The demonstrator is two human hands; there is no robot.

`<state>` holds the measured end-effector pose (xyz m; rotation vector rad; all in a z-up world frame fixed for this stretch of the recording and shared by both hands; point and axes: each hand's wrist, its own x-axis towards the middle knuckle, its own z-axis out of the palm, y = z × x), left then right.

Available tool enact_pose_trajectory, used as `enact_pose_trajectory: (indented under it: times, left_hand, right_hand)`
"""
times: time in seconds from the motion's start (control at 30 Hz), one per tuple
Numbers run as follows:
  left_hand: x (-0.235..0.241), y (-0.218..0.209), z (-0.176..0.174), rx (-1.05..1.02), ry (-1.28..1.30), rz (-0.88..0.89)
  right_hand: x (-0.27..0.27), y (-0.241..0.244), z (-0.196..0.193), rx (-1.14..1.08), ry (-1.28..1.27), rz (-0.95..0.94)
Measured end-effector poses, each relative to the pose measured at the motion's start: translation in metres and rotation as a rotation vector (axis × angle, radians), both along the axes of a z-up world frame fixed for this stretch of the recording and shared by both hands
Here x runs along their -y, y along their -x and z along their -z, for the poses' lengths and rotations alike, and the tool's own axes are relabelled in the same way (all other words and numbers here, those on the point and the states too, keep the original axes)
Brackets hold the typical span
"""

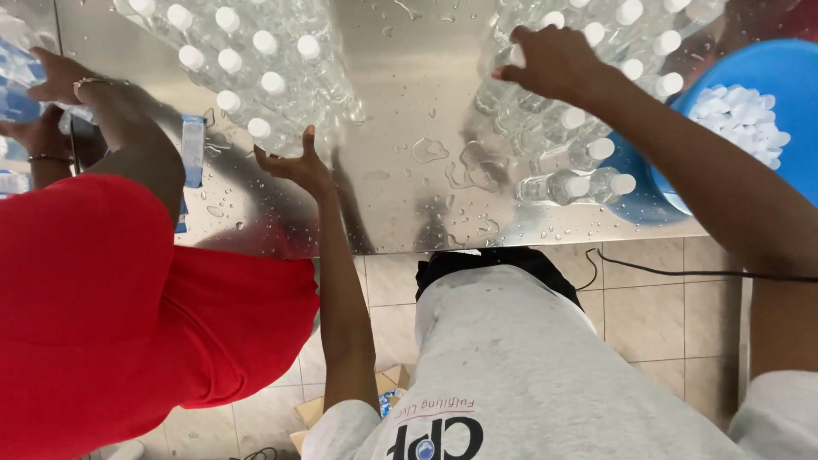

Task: Manually placing and screwing caps onto plastic water bottles on a production table.

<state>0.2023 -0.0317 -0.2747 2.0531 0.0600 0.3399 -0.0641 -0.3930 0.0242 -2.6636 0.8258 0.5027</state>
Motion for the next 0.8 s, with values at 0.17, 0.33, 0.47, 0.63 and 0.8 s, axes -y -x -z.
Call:
enact_pose_trajectory:
  times: [0.17,0.33,0.47,0.63,0.8]
  left_hand:
    - [0.006,0.096,-0.082,0.118,0.188,0.050]
    - [0.042,0.186,-0.184,-0.330,0.374,0.980]
    - [0.053,0.193,-0.261,-0.782,0.064,1.318]
    - [0.043,0.206,-0.208,-1.072,0.418,1.202]
    - [0.034,0.207,-0.216,-1.206,0.551,1.165]
  right_hand:
    - [-0.021,-0.015,0.037,0.118,0.105,-0.186]
    - [-0.069,-0.006,-0.015,0.206,-0.115,-0.318]
    - [-0.090,-0.011,-0.087,0.051,-0.550,-0.147]
    - [-0.062,0.004,-0.022,0.321,-0.507,-0.085]
    - [-0.052,0.017,0.011,0.471,-0.414,-0.370]
